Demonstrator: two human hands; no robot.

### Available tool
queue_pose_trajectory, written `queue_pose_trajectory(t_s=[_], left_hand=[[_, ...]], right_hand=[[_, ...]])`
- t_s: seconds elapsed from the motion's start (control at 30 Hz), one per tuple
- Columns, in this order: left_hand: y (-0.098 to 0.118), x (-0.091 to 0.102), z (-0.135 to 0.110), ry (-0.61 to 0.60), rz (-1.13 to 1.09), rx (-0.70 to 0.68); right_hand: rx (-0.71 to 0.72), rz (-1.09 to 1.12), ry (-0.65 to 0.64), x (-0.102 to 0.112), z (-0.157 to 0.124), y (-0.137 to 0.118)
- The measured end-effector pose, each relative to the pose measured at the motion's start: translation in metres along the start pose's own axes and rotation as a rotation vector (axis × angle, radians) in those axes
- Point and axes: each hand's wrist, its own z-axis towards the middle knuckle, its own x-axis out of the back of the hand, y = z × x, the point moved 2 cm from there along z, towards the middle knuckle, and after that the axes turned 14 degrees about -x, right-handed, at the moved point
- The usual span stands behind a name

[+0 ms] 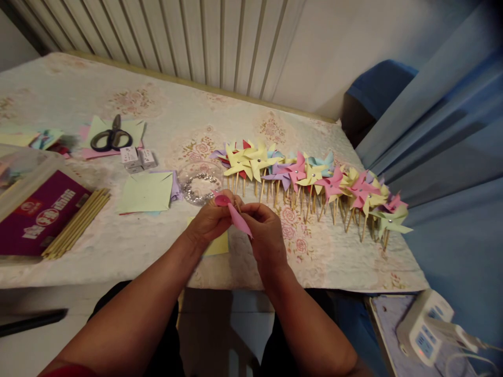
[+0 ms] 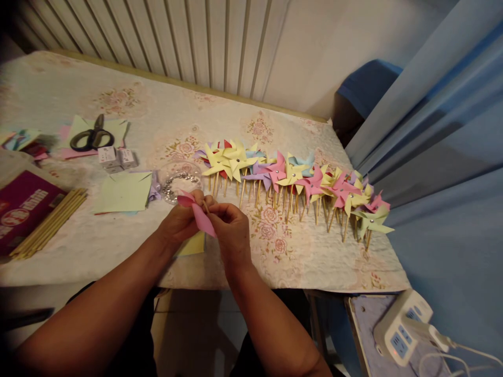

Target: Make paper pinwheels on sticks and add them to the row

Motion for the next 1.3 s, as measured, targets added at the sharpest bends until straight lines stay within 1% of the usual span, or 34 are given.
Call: queue_pose_trajectory(t_s=[0.43,0.77,1.0,1.17,1.3], left_hand=[[0.0002,-0.0004,0.0001,0.003,0.005,-0.008],[-0.001,0.0021,0.0004,0.032,0.01,-0.006],[-0.0046,0.0069,0.0014,0.022,0.008,-0.008],[-0.0045,0.0055,0.0015,0.036,0.02,-0.007],[-0.0049,0.0056,0.0014,0.063,0.019,-0.003]], right_hand=[[-0.006,-0.02,-0.011,0.0012,0.0003,-0.0027],[0.036,-0.032,0.003,0.0019,0.0042,-0.0021],[0.072,-0.067,0.034,0.0032,0.007,-0.0005],[0.112,-0.084,0.056,0.0021,0.0069,-0.0013],[0.115,-0.09,0.065,0.0022,0.0072,-0.0018]])
